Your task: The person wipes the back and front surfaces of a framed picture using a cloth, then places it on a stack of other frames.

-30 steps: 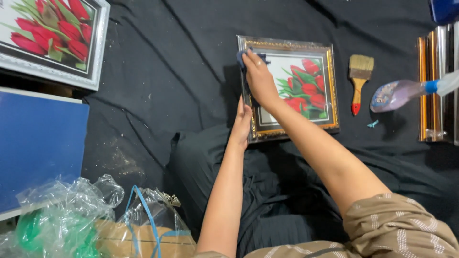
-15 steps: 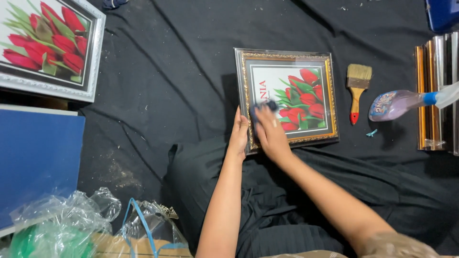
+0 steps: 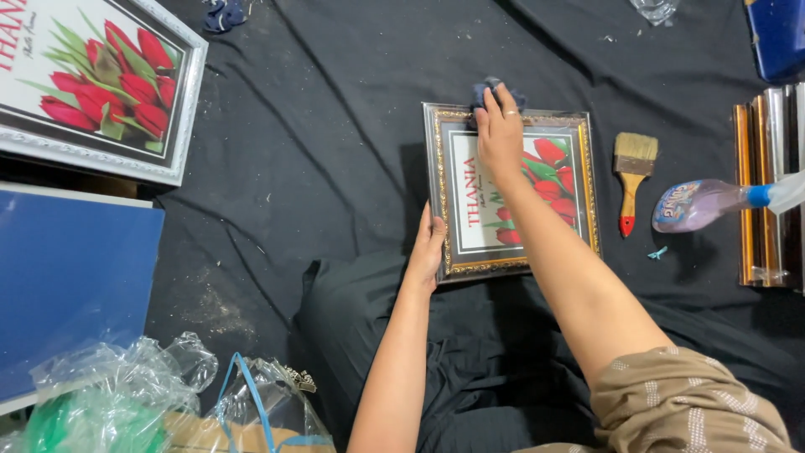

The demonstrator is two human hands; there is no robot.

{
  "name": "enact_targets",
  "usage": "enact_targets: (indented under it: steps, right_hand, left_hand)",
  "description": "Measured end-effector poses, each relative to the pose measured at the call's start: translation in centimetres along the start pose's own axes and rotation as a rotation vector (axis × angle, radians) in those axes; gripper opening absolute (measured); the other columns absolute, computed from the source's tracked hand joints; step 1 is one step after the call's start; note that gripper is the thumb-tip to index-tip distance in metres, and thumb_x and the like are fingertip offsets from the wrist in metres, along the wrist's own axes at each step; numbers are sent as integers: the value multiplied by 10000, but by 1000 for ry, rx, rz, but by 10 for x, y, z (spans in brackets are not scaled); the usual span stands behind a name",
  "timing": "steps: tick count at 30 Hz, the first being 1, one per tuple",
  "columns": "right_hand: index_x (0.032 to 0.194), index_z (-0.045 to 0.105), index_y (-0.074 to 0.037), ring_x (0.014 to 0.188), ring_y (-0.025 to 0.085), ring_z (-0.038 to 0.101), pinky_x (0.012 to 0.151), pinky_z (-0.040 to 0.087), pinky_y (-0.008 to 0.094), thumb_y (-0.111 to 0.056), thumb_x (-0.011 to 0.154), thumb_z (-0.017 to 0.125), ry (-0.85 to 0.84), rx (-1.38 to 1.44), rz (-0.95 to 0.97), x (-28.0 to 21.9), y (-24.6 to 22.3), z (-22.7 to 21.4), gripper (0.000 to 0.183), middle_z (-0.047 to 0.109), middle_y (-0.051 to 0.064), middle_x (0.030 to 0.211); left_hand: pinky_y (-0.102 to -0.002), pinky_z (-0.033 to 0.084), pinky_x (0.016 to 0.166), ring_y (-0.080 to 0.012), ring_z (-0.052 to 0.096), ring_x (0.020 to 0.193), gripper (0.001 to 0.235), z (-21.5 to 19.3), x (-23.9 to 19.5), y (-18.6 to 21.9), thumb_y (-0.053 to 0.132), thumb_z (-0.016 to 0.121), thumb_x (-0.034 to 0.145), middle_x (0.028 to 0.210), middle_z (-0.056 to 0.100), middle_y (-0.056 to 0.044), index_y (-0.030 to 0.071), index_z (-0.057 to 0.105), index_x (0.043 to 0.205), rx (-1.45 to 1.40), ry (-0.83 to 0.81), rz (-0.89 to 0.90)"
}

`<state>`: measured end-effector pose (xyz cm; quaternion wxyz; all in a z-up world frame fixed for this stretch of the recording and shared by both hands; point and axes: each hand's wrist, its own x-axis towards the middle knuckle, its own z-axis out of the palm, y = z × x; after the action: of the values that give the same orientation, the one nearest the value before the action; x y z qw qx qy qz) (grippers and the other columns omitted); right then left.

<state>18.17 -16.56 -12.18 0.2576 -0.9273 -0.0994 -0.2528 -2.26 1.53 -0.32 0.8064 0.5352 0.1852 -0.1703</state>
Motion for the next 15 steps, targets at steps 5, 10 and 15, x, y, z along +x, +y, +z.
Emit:
enact_targets:
  steps: [5,10,15]
  right_hand:
    - [1565,442,-185,1427,407,441,1147,357,571,-274,1012,643,-413,87,166,-29,-26,-49,595,450,152,1584]
    - [1497,533,-131,1395,386,493,1146,395,494,-49,943,571,-475,135,99,-139,-62,-123,561,511,188,1538]
    - [1480,565,-233,1380,206,534,1148,424,346,-243,890,645,-408,-33,-3,-207,-98,-182,596,543,20,1530]
  left_hand:
    - [-506,172,1258,-338,171,1550,730,-1,0,3,572,467,1018,1684,219,-136,271,226,1638,-20,28,-32]
    - [-525,171,1257,-364,166,1549,711,-11,14,-18,567,478,1027,1679,222,-158,259,258,1630,34,49,-36]
    - [-536,177,1247,-370,147,1552,713,-17,21,-31,574,480,1028,1692,194,-147,254,271,1630,90,57,-25]
